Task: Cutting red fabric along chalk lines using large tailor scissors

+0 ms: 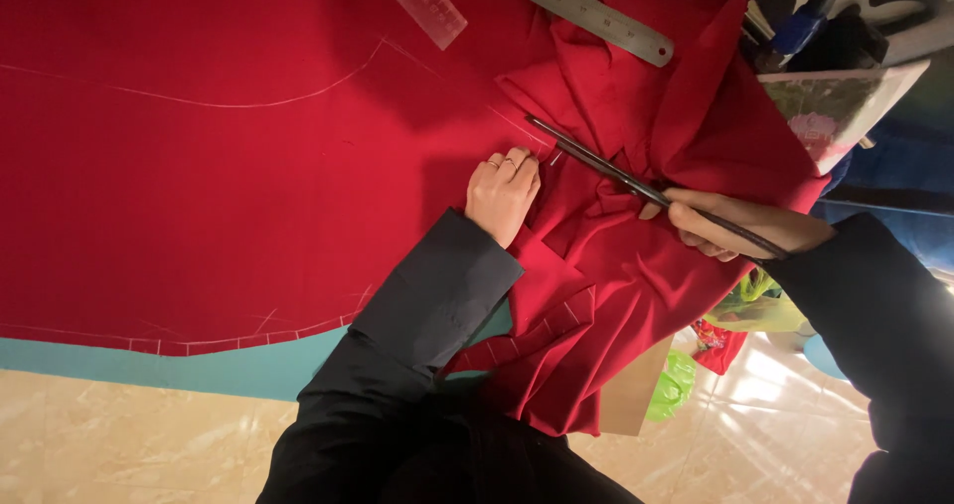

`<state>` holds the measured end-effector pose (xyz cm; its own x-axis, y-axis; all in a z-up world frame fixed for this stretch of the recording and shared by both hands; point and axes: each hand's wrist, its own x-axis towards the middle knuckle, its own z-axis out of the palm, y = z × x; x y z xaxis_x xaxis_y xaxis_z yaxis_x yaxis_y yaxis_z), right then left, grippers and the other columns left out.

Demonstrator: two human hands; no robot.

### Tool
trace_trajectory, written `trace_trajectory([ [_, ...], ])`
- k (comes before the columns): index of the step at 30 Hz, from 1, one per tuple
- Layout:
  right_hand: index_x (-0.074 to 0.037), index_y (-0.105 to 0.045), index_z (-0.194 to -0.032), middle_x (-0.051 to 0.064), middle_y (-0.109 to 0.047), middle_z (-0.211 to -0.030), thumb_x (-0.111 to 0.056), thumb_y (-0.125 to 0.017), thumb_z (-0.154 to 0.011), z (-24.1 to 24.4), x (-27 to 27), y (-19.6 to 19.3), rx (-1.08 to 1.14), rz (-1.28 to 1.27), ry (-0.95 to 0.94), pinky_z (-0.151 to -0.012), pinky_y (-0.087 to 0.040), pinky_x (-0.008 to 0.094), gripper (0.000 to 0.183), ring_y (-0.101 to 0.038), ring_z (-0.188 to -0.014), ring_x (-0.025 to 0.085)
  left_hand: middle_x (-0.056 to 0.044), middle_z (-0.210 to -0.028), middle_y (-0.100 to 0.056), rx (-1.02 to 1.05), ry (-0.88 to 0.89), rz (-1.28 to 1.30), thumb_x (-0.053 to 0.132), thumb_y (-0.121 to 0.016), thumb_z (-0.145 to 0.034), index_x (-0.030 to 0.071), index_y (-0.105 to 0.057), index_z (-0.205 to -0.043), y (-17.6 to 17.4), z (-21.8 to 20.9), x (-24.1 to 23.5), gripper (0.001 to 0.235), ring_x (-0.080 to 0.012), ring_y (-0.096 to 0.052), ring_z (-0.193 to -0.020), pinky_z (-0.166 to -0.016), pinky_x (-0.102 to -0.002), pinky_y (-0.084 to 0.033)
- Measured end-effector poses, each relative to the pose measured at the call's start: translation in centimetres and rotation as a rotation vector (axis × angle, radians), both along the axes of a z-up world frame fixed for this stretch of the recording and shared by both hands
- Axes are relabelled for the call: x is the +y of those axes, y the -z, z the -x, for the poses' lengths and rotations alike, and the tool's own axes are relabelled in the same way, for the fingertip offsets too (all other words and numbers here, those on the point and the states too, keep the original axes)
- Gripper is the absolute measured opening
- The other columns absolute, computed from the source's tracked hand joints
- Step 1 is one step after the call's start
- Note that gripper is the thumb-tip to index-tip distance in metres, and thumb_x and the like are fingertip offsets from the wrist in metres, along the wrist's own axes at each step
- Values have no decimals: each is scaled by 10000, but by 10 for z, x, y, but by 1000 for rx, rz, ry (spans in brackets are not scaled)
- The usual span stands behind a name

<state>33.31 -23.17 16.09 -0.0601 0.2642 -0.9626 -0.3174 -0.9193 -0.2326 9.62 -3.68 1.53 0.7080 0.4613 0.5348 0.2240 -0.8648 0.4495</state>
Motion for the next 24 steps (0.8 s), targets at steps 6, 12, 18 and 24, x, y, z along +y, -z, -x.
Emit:
trace_trajectory([
  [6, -301, -666, -1198, -49, -290, -467, -473, -348, -1080, -8, 6, 6, 39, 281, 47, -251, -133, 270, 380, -262, -311, 109, -95, -988, -626, -20, 65, 28, 69, -716, -908, 64, -662, -943, 2, 0, 3, 64, -244, -525, -703, -621, -375, -447],
  [12, -182, -654, -1298, -32, -305, -655, -234, -367, -1083, 39, 38, -80, -371, -278, -583, -421, -217, 252, 363, -310, -454, 91, -70, -939, -594, -31, 28, -34, 7, -720, -898, 79, -638, -876, -3, 0, 4, 111, -214, -464, -652, -581, -338, -419],
  [18, -215, -659, -1309, 6, -366, -648, -235, -420, -1037, 24, 27, -44, -318, -163, -515, -363, -251, 255, 363, -360, -436, 130, -75, -998, -647, -24, -2, -29, 44, -741, -891, 91, -663, -904, -4, 0, 2, 92, -227, -546, -696, -607, -354, -477],
  [24, -58, -633, -1233, -21, -282, -630, -218, -406, -1075, 31, 34, -44, -180, -164, -245, -367, -146, 252, 320, -245, -446, 90, -97, -996, -642, -38, 32, -2, 30, -740, -907, 70, -677, -931, -5, 2, 3, 78, -230, -552, -706, -620, -346, -484],
])
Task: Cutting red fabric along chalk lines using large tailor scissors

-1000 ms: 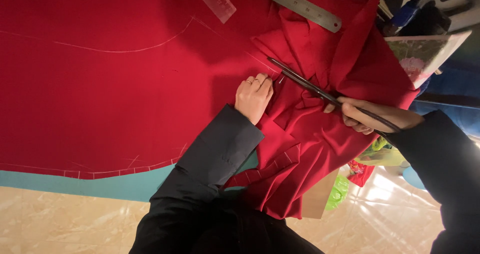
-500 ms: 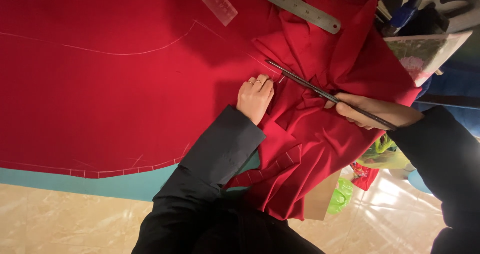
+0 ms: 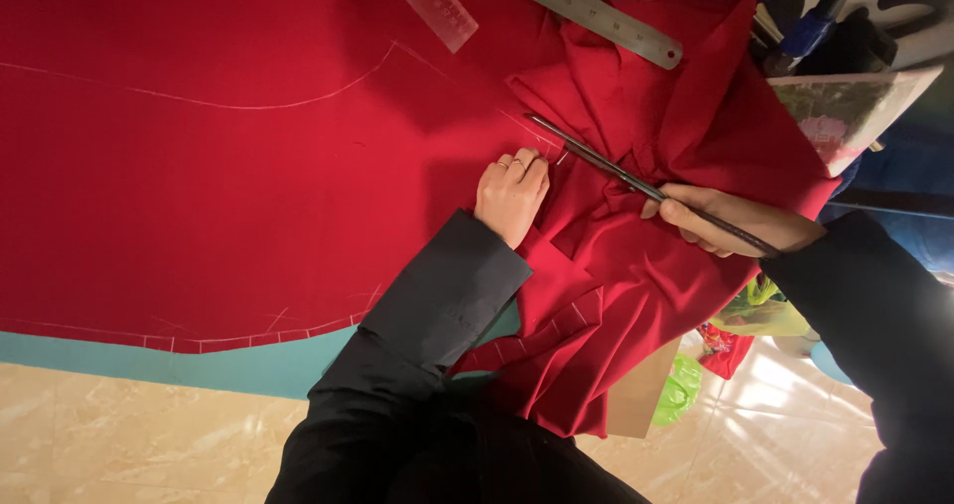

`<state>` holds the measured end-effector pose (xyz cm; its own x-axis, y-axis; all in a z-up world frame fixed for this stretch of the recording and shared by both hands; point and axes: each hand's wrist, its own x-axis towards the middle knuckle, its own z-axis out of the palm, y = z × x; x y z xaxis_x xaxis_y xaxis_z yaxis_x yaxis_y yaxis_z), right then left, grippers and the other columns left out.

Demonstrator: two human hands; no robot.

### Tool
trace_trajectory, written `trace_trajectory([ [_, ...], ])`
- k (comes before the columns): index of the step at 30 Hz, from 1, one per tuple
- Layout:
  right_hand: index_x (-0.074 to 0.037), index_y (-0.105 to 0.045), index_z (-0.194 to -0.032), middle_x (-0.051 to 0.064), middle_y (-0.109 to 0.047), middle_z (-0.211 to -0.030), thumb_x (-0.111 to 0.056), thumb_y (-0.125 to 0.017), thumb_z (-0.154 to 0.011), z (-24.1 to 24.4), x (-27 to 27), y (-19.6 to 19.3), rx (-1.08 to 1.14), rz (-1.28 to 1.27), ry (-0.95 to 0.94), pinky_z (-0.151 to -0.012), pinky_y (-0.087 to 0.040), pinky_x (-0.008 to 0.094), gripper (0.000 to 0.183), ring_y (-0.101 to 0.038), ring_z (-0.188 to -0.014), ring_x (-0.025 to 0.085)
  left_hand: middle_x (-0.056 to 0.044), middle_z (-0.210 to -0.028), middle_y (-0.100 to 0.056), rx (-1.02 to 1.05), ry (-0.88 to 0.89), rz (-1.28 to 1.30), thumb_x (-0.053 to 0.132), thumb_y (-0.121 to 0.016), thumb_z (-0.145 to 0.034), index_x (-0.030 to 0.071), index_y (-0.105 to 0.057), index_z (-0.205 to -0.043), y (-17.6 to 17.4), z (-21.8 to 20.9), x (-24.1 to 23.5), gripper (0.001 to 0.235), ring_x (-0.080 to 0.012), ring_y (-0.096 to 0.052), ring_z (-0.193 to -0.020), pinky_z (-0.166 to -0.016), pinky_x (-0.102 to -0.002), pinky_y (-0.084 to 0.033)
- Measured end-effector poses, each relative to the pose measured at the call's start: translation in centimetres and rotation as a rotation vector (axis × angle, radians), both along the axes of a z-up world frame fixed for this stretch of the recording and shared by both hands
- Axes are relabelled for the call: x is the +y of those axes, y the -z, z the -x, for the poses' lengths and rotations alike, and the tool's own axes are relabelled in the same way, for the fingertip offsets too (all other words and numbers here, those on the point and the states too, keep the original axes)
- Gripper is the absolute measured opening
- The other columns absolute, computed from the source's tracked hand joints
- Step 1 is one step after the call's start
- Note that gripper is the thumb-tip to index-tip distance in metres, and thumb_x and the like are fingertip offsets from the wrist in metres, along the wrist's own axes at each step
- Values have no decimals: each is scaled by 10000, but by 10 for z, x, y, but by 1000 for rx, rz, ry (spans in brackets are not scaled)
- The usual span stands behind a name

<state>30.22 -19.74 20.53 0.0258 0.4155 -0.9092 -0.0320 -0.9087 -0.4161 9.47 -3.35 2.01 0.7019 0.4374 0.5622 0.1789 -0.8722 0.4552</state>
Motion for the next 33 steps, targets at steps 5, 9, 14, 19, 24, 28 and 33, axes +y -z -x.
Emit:
trace_trajectory([
  [5, -43, -636, -1156, 7, -319, -602, -279, -425, -1083, 0, -4, 4, -41, -6, -21, -354, -155, 259, 325, -252, -421, 95, -81, -923, -590, -1, -17, -8, 10, -703, -915, 72, -636, -878, -2, -2, 0, 99, -229, -489, -657, -585, -354, -439],
  [9, -63, -607, -1132, 2, -297, -634, -382, -417, -1070, 2, -6, 8, -23, -52, -36, -360, -153, 254, 376, -205, -437, 75, -73, -909, -570, -2, -23, -7, -13, -708, -903, 65, -638, -857, 3, -3, -1, 115, -216, -471, -645, -564, -339, -422],
  [14, -138, -610, -1122, -31, -394, -721, -362, -429, -1074, 14, 29, -1, -209, -63, -261, -446, -298, 260, 292, -365, -530, 84, -80, -940, -571, -3, 2, -2, -27, -694, -911, 57, -626, -890, 12, -4, -4, 110, -207, -481, -678, -588, -336, -407],
  [19, -150, -629, -1199, -4, -434, -755, -378, -402, -1069, 15, 41, 7, -276, -57, -374, -497, -336, 269, 346, -399, -571, 111, -65, -956, -604, -40, -14, 46, -22, -693, -904, 76, -616, -878, -7, -2, 1, 127, -212, -500, -662, -576, -350, -412],
  [24, -104, -558, -963, -32, -343, -576, -438, -447, -1054, 19, 40, 9, -187, -169, -214, -354, -241, 277, 362, -306, -432, 85, -39, -914, -616, -57, -88, 8, -26, -713, -885, 96, -610, -824, -14, -1, 1, 171, -187, -480, -621, -511, -327, -397],
  [28, -86, -571, -969, -14, -359, -547, -418, -483, -1042, 15, 40, 13, -165, -171, -196, -337, -224, 262, 351, -307, -395, 88, -40, -929, -633, -52, -84, 27, 17, -719, -922, 95, -640, -844, -10, -2, -1, 135, -189, -507, -637, -527, -329, -427],
  [33, -45, -590, -938, 98, -495, -662, -555, -456, -1041, 16, 58, 21, -281, -93, -310, -441, -454, 325, 537, -494, -546, 188, -31, -979, -553, 13, -80, 78, 259, -574, -1026, 162, -623, -996, 39, -9, -18, 113, -228, -533, -827, -672, -363, -410],
])
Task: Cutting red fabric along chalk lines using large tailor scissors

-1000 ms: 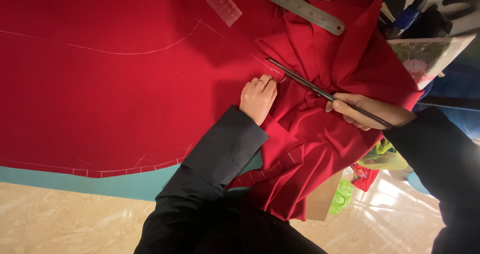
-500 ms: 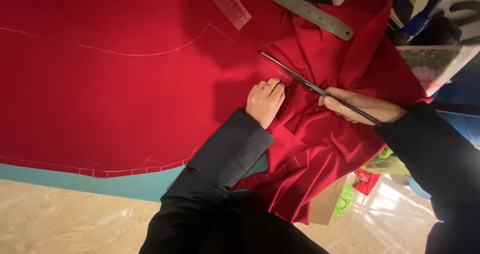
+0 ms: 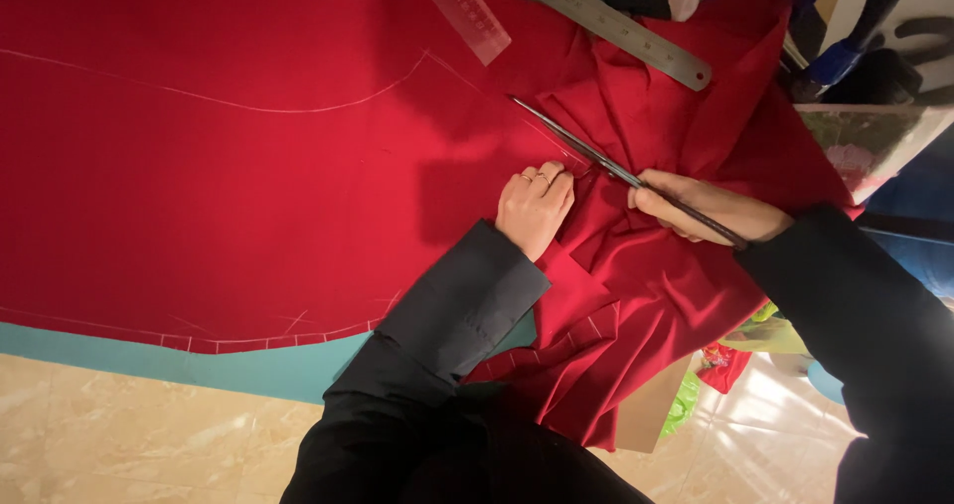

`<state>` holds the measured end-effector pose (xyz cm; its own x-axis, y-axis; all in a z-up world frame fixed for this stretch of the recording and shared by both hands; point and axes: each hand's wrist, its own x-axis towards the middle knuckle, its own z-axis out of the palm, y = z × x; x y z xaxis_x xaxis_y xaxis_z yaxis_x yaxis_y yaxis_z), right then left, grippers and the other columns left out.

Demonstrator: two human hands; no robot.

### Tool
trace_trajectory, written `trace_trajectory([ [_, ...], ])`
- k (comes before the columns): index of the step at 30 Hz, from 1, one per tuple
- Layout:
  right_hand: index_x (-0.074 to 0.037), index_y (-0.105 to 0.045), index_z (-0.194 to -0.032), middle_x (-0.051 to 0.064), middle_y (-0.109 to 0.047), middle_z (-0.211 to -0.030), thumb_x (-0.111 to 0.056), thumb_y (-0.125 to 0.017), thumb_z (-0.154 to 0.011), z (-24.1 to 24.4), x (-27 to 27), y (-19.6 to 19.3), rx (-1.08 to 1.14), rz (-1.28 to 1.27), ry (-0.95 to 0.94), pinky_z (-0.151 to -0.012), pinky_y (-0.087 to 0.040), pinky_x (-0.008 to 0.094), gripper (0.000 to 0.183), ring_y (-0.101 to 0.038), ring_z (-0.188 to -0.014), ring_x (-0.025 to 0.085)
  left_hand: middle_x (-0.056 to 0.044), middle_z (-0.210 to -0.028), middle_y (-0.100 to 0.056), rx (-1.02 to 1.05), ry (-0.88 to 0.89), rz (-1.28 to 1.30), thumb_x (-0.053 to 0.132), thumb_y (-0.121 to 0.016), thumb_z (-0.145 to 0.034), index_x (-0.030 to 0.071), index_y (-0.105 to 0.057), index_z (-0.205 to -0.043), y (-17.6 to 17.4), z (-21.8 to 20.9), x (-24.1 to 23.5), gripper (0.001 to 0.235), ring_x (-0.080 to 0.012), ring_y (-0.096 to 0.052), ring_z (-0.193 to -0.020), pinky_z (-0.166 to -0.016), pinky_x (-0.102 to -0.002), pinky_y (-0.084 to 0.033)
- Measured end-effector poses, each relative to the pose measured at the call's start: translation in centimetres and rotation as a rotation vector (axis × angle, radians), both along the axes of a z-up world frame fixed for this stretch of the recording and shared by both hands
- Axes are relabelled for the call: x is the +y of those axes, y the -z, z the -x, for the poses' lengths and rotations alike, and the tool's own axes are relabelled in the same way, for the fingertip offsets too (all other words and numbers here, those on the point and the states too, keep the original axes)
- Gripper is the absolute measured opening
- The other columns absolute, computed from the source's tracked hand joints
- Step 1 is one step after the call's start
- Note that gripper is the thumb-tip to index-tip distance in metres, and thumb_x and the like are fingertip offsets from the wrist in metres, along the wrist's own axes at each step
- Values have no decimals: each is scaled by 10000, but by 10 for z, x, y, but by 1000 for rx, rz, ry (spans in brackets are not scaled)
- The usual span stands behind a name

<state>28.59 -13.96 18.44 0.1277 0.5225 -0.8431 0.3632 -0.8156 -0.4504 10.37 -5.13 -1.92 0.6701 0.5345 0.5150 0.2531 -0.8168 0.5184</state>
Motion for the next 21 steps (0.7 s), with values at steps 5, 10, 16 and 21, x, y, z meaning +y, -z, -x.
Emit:
trace_trajectory([
  [5, -47, -549, -933, 83, -487, -686, -535, -438, -1058, 2, 23, 4, 4, -1, -29, -459, -465, 327, 515, -494, -575, 180, -33, -972, -547, -4, 13, 49, 252, -556, -1037, 148, -614, -968, -19, 5, 3, 138, -243, -526, -839, -687, -364, -396],
  [10, -53, -534, -909, 58, -458, -673, -527, -426, -1068, 5, 26, 5, 26, -22, -11, -434, -455, 305, 511, -470, -557, 162, -39, -972, -567, 6, 2, 111, 223, -513, -1072, 129, -612, -946, -41, 8, 6, 185, -231, -542, -870, -747, -309, -390],
  [16, -43, -525, -847, 90, -488, -648, -477, -471, -1084, 9, 32, 2, 64, -60, 71, -397, -444, 282, 497, -493, -530, 164, -31, -961, -522, 29, 7, 63, 224, -521, -1057, 129, -582, -944, -30, 6, 4, 159, -237, -507, -832, -702, -359, -370],
  [21, -57, -542, -904, 42, -459, -697, -466, -445, -1097, 11, 53, 8, 39, -66, 5, -461, -436, 262, 463, -471, -589, 134, -16, -895, -490, -4, -20, 54, 246, -475, -1065, 135, -540, -853, -43, 6, 7, 248, -224, -458, -786, -682, -353, -332],
])
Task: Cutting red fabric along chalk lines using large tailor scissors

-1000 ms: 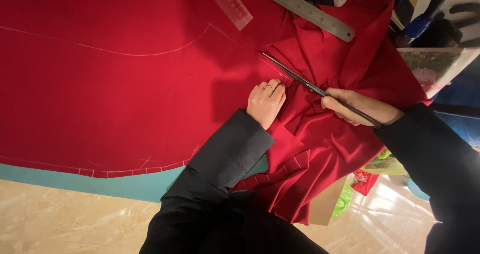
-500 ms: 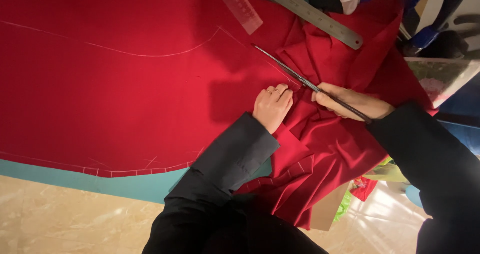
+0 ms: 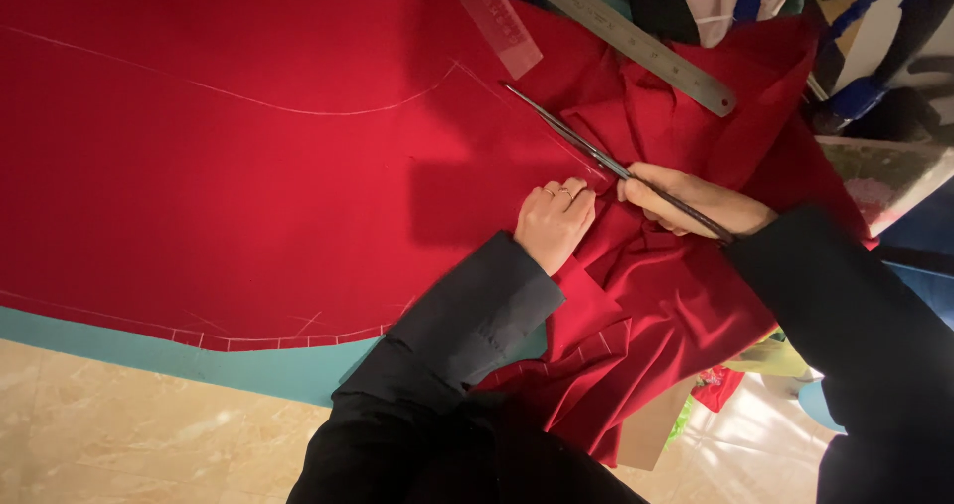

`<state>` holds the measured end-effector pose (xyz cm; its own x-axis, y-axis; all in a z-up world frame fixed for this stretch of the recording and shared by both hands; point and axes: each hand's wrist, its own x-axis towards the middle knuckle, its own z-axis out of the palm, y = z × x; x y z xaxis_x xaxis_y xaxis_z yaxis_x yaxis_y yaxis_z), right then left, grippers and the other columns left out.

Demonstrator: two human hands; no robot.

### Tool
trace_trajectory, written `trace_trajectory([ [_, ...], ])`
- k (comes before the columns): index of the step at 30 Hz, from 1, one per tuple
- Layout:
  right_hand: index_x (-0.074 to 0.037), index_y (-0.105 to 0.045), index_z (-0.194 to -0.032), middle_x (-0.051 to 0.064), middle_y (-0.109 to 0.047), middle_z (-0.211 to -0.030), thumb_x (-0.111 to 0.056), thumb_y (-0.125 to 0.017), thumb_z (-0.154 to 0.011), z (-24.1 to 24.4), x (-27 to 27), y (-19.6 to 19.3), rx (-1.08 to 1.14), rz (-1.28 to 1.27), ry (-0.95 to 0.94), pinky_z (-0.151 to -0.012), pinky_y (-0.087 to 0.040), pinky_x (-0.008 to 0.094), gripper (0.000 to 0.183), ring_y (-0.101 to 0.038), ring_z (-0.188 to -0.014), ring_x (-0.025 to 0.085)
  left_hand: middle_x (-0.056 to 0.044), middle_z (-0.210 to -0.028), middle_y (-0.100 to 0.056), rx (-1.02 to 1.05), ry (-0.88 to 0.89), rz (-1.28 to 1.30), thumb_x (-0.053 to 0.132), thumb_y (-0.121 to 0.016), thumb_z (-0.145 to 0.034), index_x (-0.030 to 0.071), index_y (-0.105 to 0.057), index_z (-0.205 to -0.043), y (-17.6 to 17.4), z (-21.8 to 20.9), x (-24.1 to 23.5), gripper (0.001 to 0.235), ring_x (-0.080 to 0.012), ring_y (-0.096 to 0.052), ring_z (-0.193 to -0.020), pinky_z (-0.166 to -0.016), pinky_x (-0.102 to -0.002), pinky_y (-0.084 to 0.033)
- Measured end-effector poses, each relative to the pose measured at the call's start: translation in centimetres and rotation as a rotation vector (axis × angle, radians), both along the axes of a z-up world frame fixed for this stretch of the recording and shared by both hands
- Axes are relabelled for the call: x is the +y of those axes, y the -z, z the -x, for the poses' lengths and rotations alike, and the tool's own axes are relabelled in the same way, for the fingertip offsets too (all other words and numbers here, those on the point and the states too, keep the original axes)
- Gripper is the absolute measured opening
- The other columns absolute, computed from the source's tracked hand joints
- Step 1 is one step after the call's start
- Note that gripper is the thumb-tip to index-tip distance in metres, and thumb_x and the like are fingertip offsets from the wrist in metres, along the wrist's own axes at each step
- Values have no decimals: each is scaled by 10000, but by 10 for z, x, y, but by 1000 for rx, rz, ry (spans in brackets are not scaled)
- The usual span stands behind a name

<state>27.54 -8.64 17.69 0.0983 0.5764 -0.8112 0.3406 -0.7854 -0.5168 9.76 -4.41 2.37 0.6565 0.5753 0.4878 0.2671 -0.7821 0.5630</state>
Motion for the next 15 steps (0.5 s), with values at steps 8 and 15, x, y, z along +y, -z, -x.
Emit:
trace_trajectory([
  [8, -41, -564, -959, 68, -465, -702, -525, -427, -1078, 5, 19, 3, -15, 15, -39, -453, -454, 300, 517, -491, -583, 158, -29, -886, -489, -41, 2, -51, 223, -492, -1067, 140, -551, -850, 5, -1, 1, 240, -228, -464, -771, -664, -357, -353],
  [15, -49, -547, -894, 108, -510, -677, -476, -469, -1088, 2, 15, 8, 4, 14, 33, -408, -458, 284, 475, -525, -560, 169, -34, -858, -456, -42, -27, -72, 181, -483, -1066, 130, -516, -818, 7, -3, -1, 256, -244, -442, -742, -640, -364, -348],
])
